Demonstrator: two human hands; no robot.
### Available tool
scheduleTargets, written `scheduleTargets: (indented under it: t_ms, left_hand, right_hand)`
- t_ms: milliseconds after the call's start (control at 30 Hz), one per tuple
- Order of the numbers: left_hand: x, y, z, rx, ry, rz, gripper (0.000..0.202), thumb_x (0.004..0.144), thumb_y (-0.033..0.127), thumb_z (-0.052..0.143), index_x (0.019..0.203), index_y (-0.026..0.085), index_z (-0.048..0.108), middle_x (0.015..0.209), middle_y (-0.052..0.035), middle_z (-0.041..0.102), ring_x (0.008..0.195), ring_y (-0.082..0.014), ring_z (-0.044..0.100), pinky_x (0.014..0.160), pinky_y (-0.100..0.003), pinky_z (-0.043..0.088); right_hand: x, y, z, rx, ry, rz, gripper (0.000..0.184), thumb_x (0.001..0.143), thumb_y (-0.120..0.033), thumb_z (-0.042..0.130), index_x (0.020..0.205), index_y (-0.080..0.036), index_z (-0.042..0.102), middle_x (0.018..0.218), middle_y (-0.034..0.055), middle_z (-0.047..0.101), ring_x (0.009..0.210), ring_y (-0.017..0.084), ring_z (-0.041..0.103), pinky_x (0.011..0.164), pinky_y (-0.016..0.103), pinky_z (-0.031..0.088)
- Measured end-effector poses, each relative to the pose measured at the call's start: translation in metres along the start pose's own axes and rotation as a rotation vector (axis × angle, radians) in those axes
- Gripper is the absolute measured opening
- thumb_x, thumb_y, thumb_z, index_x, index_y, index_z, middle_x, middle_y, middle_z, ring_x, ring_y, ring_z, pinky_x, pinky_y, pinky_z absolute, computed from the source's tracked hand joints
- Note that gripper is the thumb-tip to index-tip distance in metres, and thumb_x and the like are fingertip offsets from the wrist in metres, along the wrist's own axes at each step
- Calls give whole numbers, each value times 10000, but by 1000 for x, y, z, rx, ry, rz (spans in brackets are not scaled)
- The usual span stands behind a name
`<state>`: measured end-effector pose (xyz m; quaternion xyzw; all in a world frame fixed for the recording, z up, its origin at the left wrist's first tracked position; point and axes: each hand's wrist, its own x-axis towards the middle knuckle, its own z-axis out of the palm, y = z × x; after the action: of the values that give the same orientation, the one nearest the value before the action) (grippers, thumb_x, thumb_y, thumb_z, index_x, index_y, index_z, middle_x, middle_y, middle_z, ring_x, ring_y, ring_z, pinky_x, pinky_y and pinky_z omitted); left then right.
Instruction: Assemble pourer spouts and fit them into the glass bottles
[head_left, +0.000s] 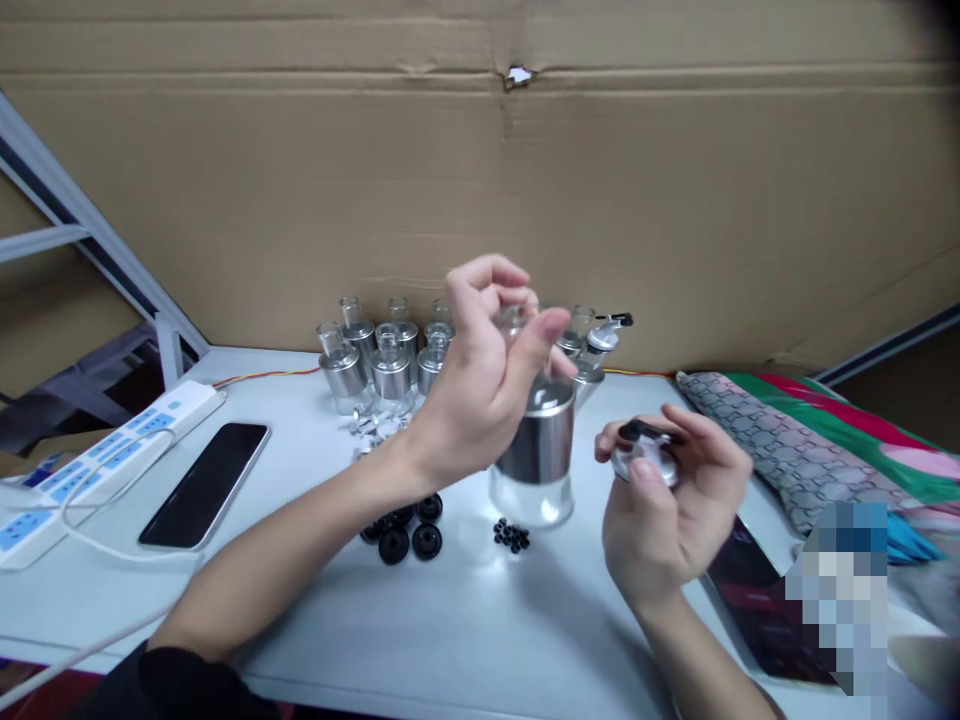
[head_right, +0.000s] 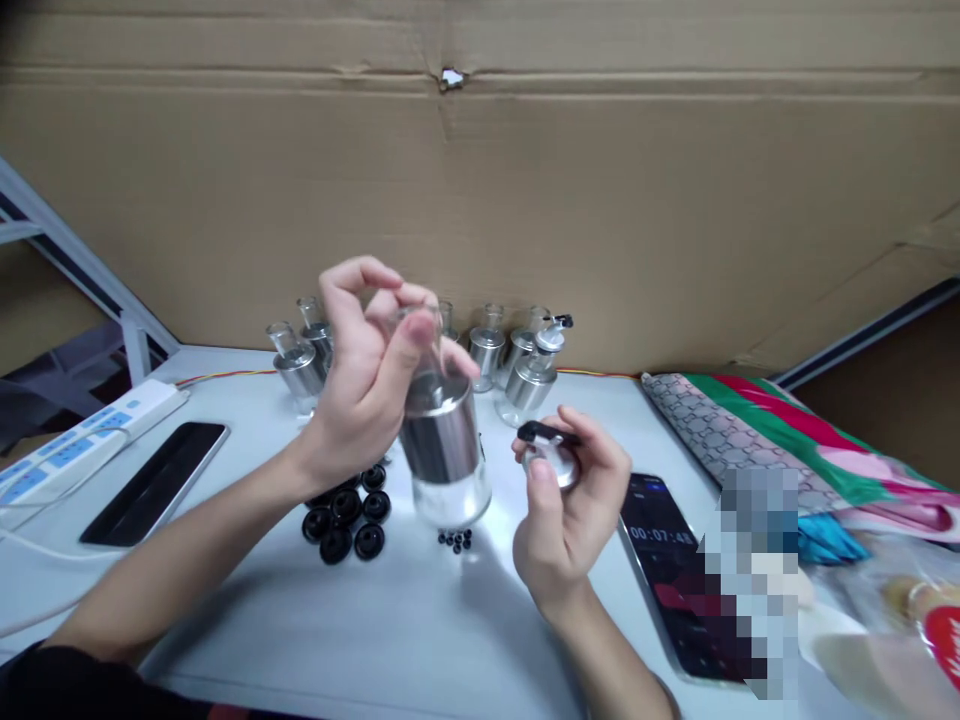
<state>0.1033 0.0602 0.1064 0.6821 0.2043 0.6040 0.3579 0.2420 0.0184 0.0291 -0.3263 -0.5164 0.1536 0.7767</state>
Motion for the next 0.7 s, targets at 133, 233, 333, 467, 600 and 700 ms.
scheduleTargets:
  t_ms: [133,233,333,467,600,700]
  left_hand:
    - [-48,0,-13,-73,-279,-198,152,1004,364,360,991,268,242,957,1,448,696,-94,622,635,-255,508]
    - [-74,-4,-22,-98,-420,-270,182,1004,406,342,1011,262,232,916,-2,474,698,-115,618,673,-304,511]
    - [-85,-6,-25,-165,-479,-329,193,1000,418,349,1020,265,233,927,-12,480,708,-123,618,653,-299,501]
    - [-89,-8,-24,-297,-472,-424,223,984,440,392,1021,277,245,975,-11,456,695,-101,598,636,-278,492]
    - [-92,-13,-22,-395,-372,-496,272,957,425,481,1028,286,258,1018,-1,432,666,-69,585,650,-274,490]
    - [-95,-19,-22,-437,-328,-531,308,946,423,511,1031,280,252,941,16,485,644,-70,578,646,-263,479]
  right_hand:
    - [-5,-4,7,76,-141,-24,348,846,-99,600,1118,-316,592,1076,30,620,661,145,666,468,266,492]
    - [-9,-3,4,51,-215,59,197,827,-168,670,994,-267,641,1007,22,659,515,104,623,375,225,444]
    - [-10,-3,1,-86,-335,173,53,820,-254,693,860,-221,685,763,-9,671,431,80,547,361,208,399]
    - [-8,-4,3,-178,-425,306,161,836,-348,663,816,-197,714,621,-9,645,443,89,503,403,211,409]
    - [-10,-4,3,-2,-388,346,252,932,-317,519,1108,-246,685,918,46,694,684,145,626,641,294,539]
    - [-13,-5,3,-29,-444,263,324,905,-186,558,1190,-310,651,1051,39,672,871,156,639,754,285,534]
